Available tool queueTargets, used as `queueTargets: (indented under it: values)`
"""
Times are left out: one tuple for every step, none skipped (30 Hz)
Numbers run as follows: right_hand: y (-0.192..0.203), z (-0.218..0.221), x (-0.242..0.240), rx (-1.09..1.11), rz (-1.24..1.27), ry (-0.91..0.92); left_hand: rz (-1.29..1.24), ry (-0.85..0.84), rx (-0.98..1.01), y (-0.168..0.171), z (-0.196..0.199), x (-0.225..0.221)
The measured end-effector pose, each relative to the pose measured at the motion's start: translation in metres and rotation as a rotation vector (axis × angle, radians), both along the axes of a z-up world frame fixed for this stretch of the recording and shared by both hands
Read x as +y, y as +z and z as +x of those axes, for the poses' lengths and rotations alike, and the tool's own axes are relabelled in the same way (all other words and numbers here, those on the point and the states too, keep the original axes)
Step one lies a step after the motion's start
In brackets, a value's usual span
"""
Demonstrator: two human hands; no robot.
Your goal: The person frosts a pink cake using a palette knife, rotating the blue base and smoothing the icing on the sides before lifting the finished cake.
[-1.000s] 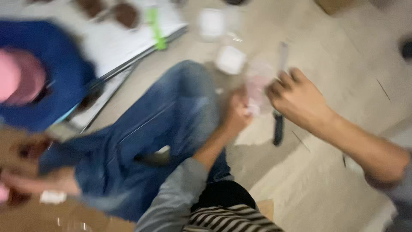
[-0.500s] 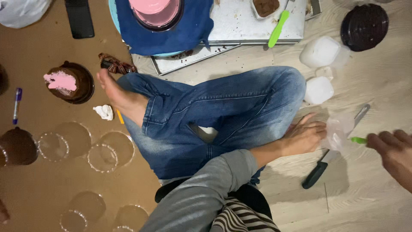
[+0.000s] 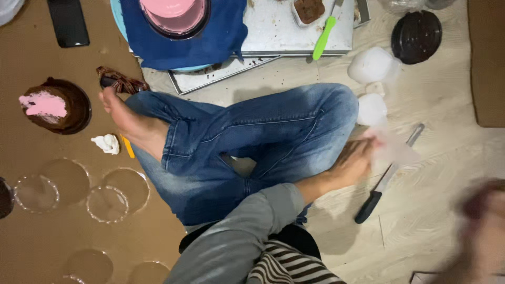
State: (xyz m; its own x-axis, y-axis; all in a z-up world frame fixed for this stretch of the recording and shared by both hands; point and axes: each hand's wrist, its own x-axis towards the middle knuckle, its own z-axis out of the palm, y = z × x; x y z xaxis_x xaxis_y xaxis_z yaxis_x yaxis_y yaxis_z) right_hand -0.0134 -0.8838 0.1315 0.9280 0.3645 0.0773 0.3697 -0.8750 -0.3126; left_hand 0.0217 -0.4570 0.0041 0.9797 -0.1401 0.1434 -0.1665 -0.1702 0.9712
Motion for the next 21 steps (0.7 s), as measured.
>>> queueTargets:
  values:
    - [-0.031, 0.018, 0.101, -0.012, -0.004, -0.007, -0.004, -0.007, -0.012, -0.009, -0.002, -0.003]
    - [-0.028, 0.021, 0.208, 0.402, 0.675, -0.264, 0.035, 0.031, 0.011, -0.018, -0.003, -0.007]
    - [0.014, 0.007, 0.303, 0.789, 1.356, -0.532, 0.063, 0.050, 0.025, -0.023, -0.004, -0.019]
    - [-0.009, -0.001, 0.331, 0.750, 1.357, -0.543, 0.048, 0.024, 0.004, -0.022, -0.007, -0.030]
    - [-0.029, -0.011, 0.354, 0.863, 1.422, -0.452, -0.161, 0.172, 0.086, -0.017, -0.014, -0.047]
    - [-0.051, -0.017, 0.377, 0.971, 1.482, -0.350, -0.369, 0.314, 0.182, -0.012, -0.022, -0.062]
    - [-0.029, -0.013, 0.405, 0.930, 1.484, -0.361, -0.384, 0.281, 0.168, -0.010, -0.032, -0.066]
    - [-0.007, -0.009, 0.435, 1.018, 1.573, -0.250, -0.667, 0.530, 0.338, -0.009, -0.042, -0.068]
    - [0.010, -0.007, 0.472, 1.143, 1.657, -0.127, -0.928, 0.809, 0.524, -0.012, -0.057, -0.062]
    - [0.009, -0.010, 0.469, 1.136, 1.661, -0.131, -0.926, 0.802, 0.527, -0.045, -0.058, -0.042]
    - [0.007, -0.008, 0.469, 1.123, 1.667, -0.098, -0.984, 0.514, 0.511, -0.080, -0.053, -0.020]
    - [0.004, -0.007, 0.470, 1.109, 1.673, -0.065, -1.025, 0.224, 0.487, -0.114, -0.049, 0.004]
    - [0.014, -0.003, 0.472, 1.124, 1.661, -0.050, -1.031, 0.241, 0.474, -0.137, -0.047, 0.016]
    - [0.023, 0.000, 0.475, 1.088, 1.648, -0.097, -1.067, -0.191, 0.419, -0.160, -0.047, 0.028]
    - [0.032, 0.004, 0.478, 1.067, 1.626, -0.140, -1.072, -0.608, 0.343, -0.183, -0.048, 0.039]
    - [0.035, 0.011, 0.472, 1.098, 1.605, -0.122, -1.080, -0.575, 0.327, -0.135, -0.040, 0.100]
    - [0.037, 0.021, 0.467, 0.955, 1.435, -0.030, -1.074, -0.380, 0.514, -0.073, -0.027, 0.152]
    - [0.038, 0.031, 0.465, 0.810, 1.270, 0.065, -1.068, -0.181, 0.697, 0.001, -0.004, 0.213]
    - [0.054, 0.045, 0.470, 0.855, 1.249, 0.099, -1.087, -0.128, 0.680, 0.009, 0.001, 0.240]
    - [0.070, 0.059, 0.476, 0.731, 0.967, 0.101, -1.123, 0.078, 0.696, 0.016, 0.005, 0.268]
    - [0.086, 0.070, 0.482, 0.594, 0.692, 0.101, -1.155, 0.277, 0.718, 0.023, 0.004, 0.295]
